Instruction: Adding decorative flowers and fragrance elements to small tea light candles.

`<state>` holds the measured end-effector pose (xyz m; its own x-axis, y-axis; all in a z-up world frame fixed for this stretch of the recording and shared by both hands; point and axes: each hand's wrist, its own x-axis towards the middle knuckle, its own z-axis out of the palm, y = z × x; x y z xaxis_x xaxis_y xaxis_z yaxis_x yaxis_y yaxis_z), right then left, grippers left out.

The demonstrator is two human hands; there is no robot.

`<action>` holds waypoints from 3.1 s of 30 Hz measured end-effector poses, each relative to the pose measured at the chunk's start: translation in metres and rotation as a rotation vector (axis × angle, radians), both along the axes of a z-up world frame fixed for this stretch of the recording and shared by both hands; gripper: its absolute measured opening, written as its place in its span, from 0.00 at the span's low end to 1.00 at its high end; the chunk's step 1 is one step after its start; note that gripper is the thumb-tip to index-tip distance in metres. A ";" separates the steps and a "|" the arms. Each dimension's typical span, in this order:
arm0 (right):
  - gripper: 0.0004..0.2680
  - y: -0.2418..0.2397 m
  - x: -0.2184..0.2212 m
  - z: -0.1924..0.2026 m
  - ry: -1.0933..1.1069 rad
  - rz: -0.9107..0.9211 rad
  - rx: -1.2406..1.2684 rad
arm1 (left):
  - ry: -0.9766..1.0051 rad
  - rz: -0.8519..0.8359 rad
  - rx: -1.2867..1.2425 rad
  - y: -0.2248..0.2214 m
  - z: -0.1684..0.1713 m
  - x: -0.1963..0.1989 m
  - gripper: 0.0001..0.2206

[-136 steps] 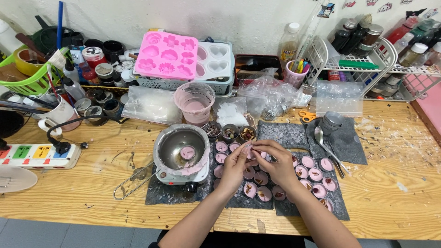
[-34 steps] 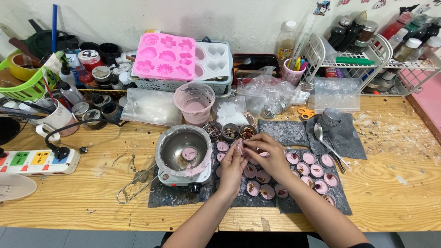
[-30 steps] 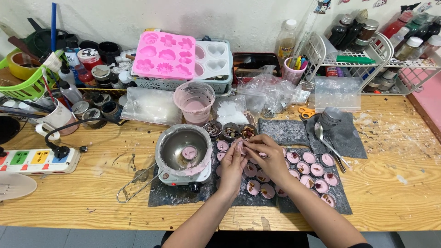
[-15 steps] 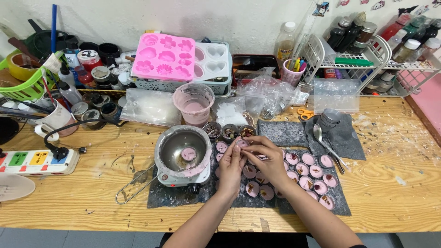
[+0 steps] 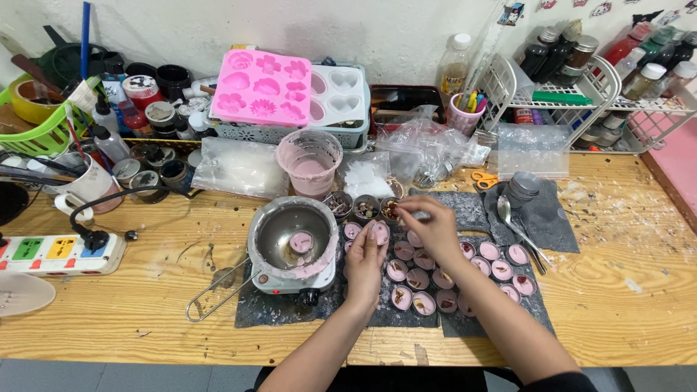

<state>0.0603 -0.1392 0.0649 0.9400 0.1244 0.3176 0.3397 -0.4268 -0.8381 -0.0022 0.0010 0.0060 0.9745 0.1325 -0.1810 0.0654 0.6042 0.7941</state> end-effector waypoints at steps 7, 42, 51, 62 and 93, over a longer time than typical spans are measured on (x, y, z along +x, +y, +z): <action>0.05 -0.019 0.042 -0.021 -0.534 0.015 -0.496 | -0.022 0.015 0.043 0.002 -0.005 0.004 0.21; 0.17 0.013 -0.069 -0.004 -0.099 0.298 -0.686 | -0.198 -0.345 1.522 0.056 0.040 -0.106 0.13; 0.14 -0.025 -0.066 0.022 0.017 0.358 -0.682 | -0.285 -0.479 1.646 0.036 0.024 -0.095 0.24; 0.09 -0.042 -0.070 0.017 0.085 0.326 -0.555 | -0.311 -0.391 1.656 0.017 0.034 -0.082 0.22; 0.08 -0.019 -0.058 0.018 -0.220 0.074 0.023 | -0.706 0.138 1.401 0.009 0.055 -0.012 0.19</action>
